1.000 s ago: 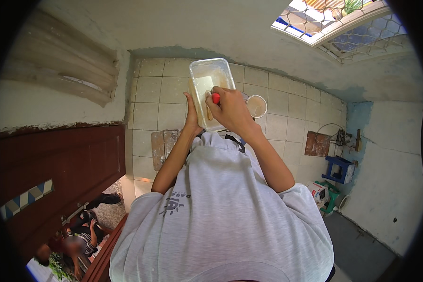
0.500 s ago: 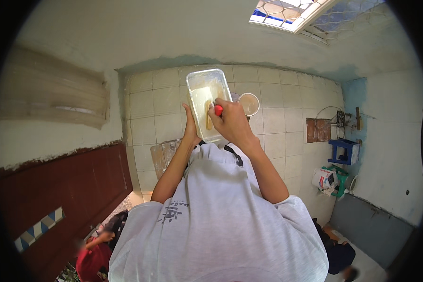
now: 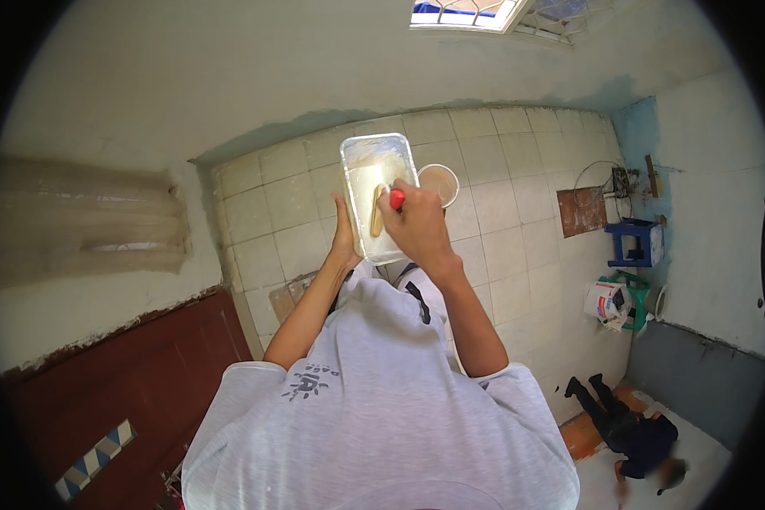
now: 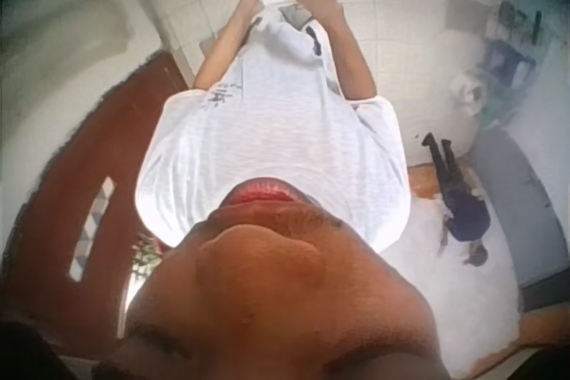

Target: The person pours white paint from a bag into a small plastic container, then dips a brush into the container to stir and coat the bristles.

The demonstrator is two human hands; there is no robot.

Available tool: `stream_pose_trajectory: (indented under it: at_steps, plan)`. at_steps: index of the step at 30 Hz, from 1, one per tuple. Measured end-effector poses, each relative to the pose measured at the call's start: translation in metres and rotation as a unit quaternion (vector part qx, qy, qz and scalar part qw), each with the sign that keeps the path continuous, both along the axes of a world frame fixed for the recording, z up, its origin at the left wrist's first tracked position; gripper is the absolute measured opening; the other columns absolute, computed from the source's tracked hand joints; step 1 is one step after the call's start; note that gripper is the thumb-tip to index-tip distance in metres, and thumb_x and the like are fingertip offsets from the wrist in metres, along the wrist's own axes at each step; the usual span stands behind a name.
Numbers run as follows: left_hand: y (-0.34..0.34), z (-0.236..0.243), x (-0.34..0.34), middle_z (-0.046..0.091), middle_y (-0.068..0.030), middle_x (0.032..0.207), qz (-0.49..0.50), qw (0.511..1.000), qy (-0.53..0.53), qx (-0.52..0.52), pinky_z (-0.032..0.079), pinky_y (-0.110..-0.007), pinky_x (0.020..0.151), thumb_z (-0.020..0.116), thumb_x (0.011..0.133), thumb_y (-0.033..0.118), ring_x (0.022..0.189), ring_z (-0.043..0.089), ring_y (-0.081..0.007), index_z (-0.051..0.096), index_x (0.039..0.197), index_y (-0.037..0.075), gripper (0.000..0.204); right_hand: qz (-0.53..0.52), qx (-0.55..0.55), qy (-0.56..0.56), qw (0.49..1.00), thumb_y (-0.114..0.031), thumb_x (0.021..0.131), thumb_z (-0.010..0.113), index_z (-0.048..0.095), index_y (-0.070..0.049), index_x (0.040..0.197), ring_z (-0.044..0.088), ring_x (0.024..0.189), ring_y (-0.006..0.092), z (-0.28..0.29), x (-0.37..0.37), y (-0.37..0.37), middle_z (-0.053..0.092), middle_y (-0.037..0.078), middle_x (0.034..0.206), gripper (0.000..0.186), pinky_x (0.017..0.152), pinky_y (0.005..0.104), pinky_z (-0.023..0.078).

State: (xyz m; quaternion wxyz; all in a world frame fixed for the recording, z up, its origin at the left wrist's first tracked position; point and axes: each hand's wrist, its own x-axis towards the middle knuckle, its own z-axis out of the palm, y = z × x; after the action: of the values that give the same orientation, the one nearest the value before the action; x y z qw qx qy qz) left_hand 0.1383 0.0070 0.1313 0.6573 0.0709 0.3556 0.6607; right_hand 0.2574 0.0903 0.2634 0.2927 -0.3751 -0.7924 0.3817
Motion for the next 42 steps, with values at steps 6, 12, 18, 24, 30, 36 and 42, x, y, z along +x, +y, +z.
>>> stream_pose_trajectory:
  at_steps: [6,12,18,24,30,36,42]
  plan:
    - [0.005,-0.052,-0.006,0.050,-0.0151,0.154,0.014,1.000,-0.020,0.002,0.046,-0.046,0.116,0.022,0.093,0.086,0.137,0.054,-0.0283,0.034,0.160,0.009,0.103,0.004,-0.048,0.009,0.999,-0.016,0.095,0.066,0.059,0.005,0.073,0.053,0.044,0.0281,-0.025,0.011,0.007,0.055,0.021,0.057,0.032,0.050,0.0417,0.042]
    - [0.017,-0.051,-0.001,0.046,-0.0134,0.158,0.010,0.999,-0.035,-0.017,0.046,-0.046,0.115,0.022,0.089,0.090,0.141,0.051,-0.0291,0.030,0.162,0.012,0.107,-0.065,0.028,0.053,0.996,-0.013,0.092,0.065,0.062,0.007,0.076,0.063,0.055,0.0387,-0.048,-0.003,0.022,0.061,0.026,0.063,0.026,0.057,0.0451,0.049]
    - [0.017,-0.079,-0.010,0.046,-0.0129,0.157,0.028,0.999,-0.016,0.004,0.046,-0.046,0.115,0.021,0.088,0.091,0.140,0.052,-0.0290,0.032,0.161,0.013,0.107,0.034,-0.039,-0.033,0.998,-0.015,0.098,0.064,0.061,0.006,0.075,0.052,0.045,0.0261,-0.042,-0.010,0.023,0.052,0.018,0.054,0.031,0.049,0.0410,0.042]
    - [0.019,-0.054,-0.010,0.049,-0.0124,0.155,0.028,0.999,-0.041,-0.008,0.048,-0.044,0.113,0.020,0.089,0.090,0.138,0.054,-0.0277,0.034,0.160,0.014,0.106,-0.021,0.031,-0.004,0.999,-0.016,0.093,0.065,0.065,0.009,0.079,0.065,0.058,0.0405,-0.011,-0.020,0.033,0.063,0.027,0.065,0.028,0.061,0.0459,0.052]
    - [0.022,-0.034,-0.012,0.054,-0.0127,0.150,0.049,0.998,0.025,-0.038,0.049,-0.043,0.110,0.021,0.088,0.092,0.133,0.057,-0.0274,0.037,0.159,0.010,0.109,0.127,-0.022,-0.104,0.986,-0.016,0.093,0.065,0.068,0.009,0.083,0.068,0.066,0.0440,0.002,-0.022,0.026,0.064,0.030,0.069,0.027,0.063,0.0486,0.054]
    - [0.027,-0.015,-0.011,0.050,-0.0132,0.155,0.041,0.999,-0.022,0.007,0.047,-0.045,0.113,0.020,0.088,0.091,0.137,0.054,-0.0285,0.032,0.161,0.010,0.110,0.021,0.045,-0.017,0.999,-0.016,0.093,0.068,0.063,0.005,0.078,0.062,0.059,0.0405,0.032,-0.018,0.042,0.060,0.026,0.066,0.026,0.060,0.0453,0.049]
    - [0.022,-0.007,-0.010,0.050,-0.0108,0.154,0.051,0.999,-0.011,0.005,0.045,-0.044,0.114,0.019,0.090,0.089,0.136,0.055,-0.0262,0.036,0.160,0.012,0.105,0.088,0.055,-0.031,0.994,-0.018,0.094,0.066,0.062,0.005,0.077,0.063,0.062,0.0437,0.023,-0.022,0.021,0.062,0.028,0.068,0.029,0.060,0.0487,0.048]
